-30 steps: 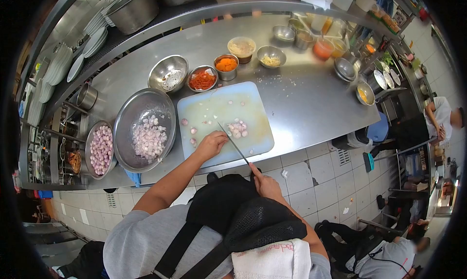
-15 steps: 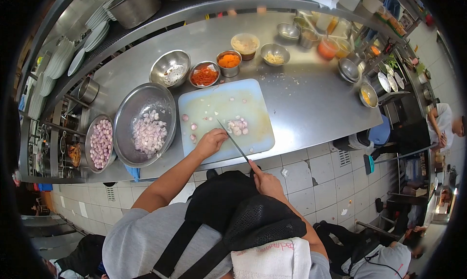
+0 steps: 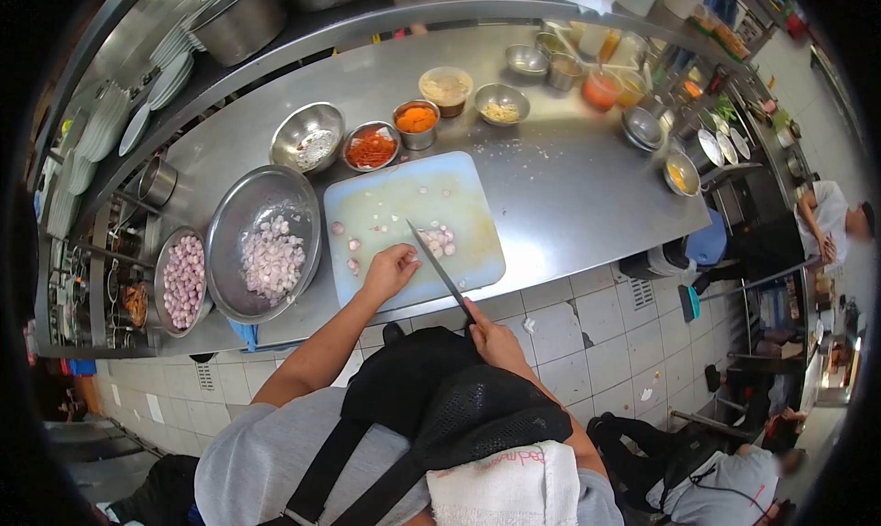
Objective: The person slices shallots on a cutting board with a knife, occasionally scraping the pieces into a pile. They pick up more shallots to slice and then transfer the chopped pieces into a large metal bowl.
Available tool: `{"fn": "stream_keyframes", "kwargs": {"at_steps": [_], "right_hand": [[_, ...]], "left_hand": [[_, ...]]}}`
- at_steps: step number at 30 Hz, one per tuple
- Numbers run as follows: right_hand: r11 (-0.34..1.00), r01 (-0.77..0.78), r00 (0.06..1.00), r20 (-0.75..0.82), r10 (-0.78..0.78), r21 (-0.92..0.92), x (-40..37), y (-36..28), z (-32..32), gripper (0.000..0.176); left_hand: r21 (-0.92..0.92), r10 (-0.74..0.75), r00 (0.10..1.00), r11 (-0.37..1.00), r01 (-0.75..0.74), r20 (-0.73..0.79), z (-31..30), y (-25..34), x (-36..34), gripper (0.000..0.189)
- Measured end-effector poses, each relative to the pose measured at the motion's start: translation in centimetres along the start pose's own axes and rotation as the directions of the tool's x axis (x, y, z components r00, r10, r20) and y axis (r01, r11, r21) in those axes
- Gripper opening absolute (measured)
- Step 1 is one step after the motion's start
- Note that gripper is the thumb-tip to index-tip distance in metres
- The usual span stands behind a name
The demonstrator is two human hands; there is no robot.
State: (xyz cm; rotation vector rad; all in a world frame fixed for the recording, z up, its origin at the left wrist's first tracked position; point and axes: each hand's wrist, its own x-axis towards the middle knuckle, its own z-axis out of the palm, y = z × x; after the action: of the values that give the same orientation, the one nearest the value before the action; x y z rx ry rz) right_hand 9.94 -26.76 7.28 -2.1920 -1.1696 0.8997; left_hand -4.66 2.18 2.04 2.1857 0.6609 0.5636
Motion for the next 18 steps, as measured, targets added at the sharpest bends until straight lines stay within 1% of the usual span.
{"fn": "stream_keyframes", "kwargs": {"at_steps": [2, 3, 5, 6, 8, 9, 11, 12, 14, 18], "right_hand": [[1.0, 0.007, 1.0, -0.002, -0.007, 0.006, -0.7, -0.4, 0.1, 0.063], [1.0, -0.002, 1.0, -0.012, 0.002, 0.006, -0.8, 0.0, 0.3, 0.063], [0.999, 0.009, 1.0, -0.021, -0.01, -0.033, -0.9, 0.8, 1.6, 0.065], [0.999, 0.011, 1.0, -0.017, -0.012, -0.032, -0.9, 0.6, 1.6, 0.065], [0.997, 0.043, 0.999, -0.024, -0.045, -0.062, -1.0, 0.2, 1.3, 0.065], [0.997, 0.048, 0.999, -0.021, -0.049, -0.063, -1.1, 0.1, 1.3, 0.065], [0.993, 0.032, 0.999, -0.014, -0.034, -0.116, -1.0, -0.2, 1.3, 0.066], [0.992, 0.035, 0.999, -0.012, -0.037, -0.119, -1.0, -0.5, 1.3, 0.066], [0.986, 0.021, 1.0, -0.011, -0.023, -0.164, -1.1, -1.0, 1.3, 0.068], [0.978, 0.031, 0.999, 0.0, -0.032, -0.207, -0.9, -1.4, 1.5, 0.07]], "left_hand": [[-0.035, -0.119, 0.993, 0.992, 0.12, 0.015, 0.5, 0.0, -0.3, 0.024], [-0.04, -0.11, 0.994, 0.993, 0.111, 0.023, 0.4, 0.5, -0.3, 0.024], [0.033, -0.134, 0.991, 0.99, 0.135, -0.027, -0.6, 1.3, -0.8, 0.023], [0.035, -0.138, 0.99, 0.99, 0.139, -0.028, -0.9, 0.8, -1.1, 0.023], [-0.031, 0.022, 0.999, 0.999, -0.023, -0.036, -1.4, -0.2, -1.4, 0.019], [-0.029, 0.02, 0.999, 0.999, -0.021, -0.041, -1.5, -0.5, -1.4, 0.019], [0.034, 0.197, 0.98, 0.98, -0.196, -0.012, -1.5, -1.0, -0.9, 0.015], [0.034, 0.195, 0.981, 0.98, -0.194, -0.016, -1.4, -1.3, -0.6, 0.015], [0.07, 0.266, 0.963, 0.961, -0.268, 0.035, -1.1, -1.9, -0.4, 0.012], [0.088, 0.238, 0.97, 0.966, -0.241, 0.049, -1.2, -1.1, -0.5, 0.01]]}}
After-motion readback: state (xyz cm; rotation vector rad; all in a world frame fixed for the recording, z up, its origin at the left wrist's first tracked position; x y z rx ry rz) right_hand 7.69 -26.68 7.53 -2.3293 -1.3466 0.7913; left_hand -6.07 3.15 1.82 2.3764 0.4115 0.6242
